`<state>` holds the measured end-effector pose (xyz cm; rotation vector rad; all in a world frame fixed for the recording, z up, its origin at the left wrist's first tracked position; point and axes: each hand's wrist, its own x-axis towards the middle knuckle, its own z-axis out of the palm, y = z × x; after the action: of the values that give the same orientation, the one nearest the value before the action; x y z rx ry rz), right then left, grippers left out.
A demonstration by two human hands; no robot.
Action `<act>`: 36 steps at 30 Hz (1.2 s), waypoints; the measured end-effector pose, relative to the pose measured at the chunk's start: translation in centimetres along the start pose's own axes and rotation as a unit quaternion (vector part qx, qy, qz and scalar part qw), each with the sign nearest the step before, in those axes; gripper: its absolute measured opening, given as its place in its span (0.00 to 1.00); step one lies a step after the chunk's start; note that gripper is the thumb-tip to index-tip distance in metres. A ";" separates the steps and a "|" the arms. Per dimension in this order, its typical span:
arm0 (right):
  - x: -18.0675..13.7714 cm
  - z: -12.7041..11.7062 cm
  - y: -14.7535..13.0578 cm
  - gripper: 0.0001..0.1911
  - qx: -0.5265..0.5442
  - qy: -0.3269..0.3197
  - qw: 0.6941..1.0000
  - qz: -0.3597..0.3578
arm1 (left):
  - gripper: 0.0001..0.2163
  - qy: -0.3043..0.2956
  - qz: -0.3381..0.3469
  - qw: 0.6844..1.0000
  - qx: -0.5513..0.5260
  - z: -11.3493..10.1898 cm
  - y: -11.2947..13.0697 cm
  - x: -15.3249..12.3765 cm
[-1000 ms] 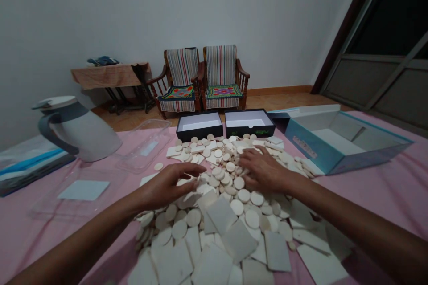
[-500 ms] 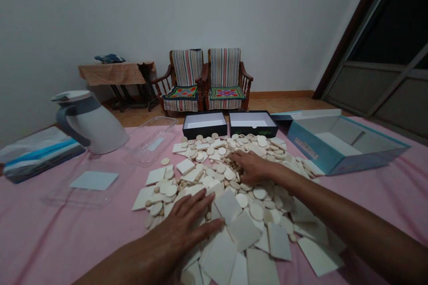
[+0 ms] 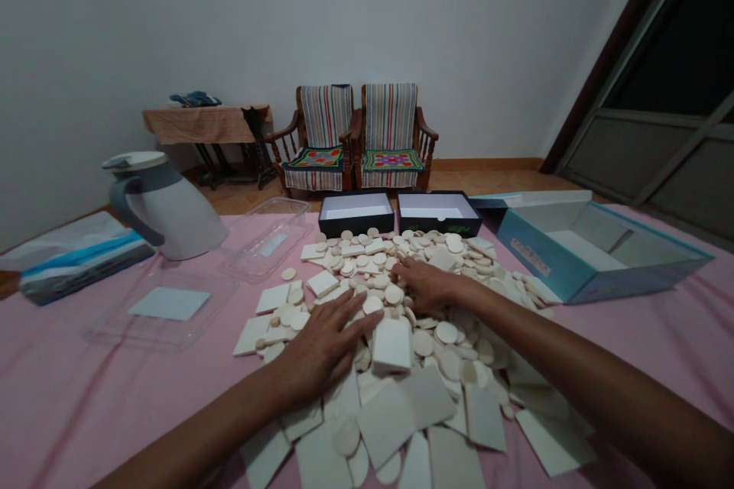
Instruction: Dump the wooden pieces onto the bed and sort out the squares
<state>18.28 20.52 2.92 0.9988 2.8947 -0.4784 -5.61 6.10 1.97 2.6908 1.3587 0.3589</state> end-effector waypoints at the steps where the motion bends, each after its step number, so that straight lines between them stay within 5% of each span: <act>1: 0.1 -0.1 0.0 0.32 -0.008 -0.014 1.000 0.010 | 0.27 0.011 -0.004 1.000 0.000 0.2 -0.7 0.4; 6: 0.4 -0.6 -0.5 0.31 -0.044 -0.060 0.997 0.024 | 0.22 0.084 -0.024 0.996 -0.007 0.8 -2.5 1.8; 16: 0.8 0.9 -1.2 0.22 -0.045 0.024 0.997 0.060 | 0.21 0.118 -0.036 0.992 -0.002 -0.4 -1.4 1.1; 22: -1.4 -3.9 1.4 0.08 0.009 0.086 0.992 0.088 | 0.19 0.132 -0.051 0.990 -0.010 -2.0 -0.8 -0.4; 26: -4.7 -7.4 4.5 0.09 0.011 0.106 0.983 0.151 | 0.18 0.151 -0.069 0.986 -0.010 -2.6 -1.0 -1.5; 31: -7.4 -8.6 6.7 0.19 0.162 0.085 0.953 0.241 | 0.19 0.142 -0.059 0.988 -0.002 -2.0 -1.7 -2.1; 36: -8.4 -9.3 6.6 0.18 0.160 0.184 0.939 0.244 | 0.21 0.102 -0.054 0.993 -0.015 -2.6 -1.3 -3.3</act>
<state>29.47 23.21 11.13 1.9793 2.7392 -0.8101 -9.16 4.19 3.73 2.6013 1.5309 0.6534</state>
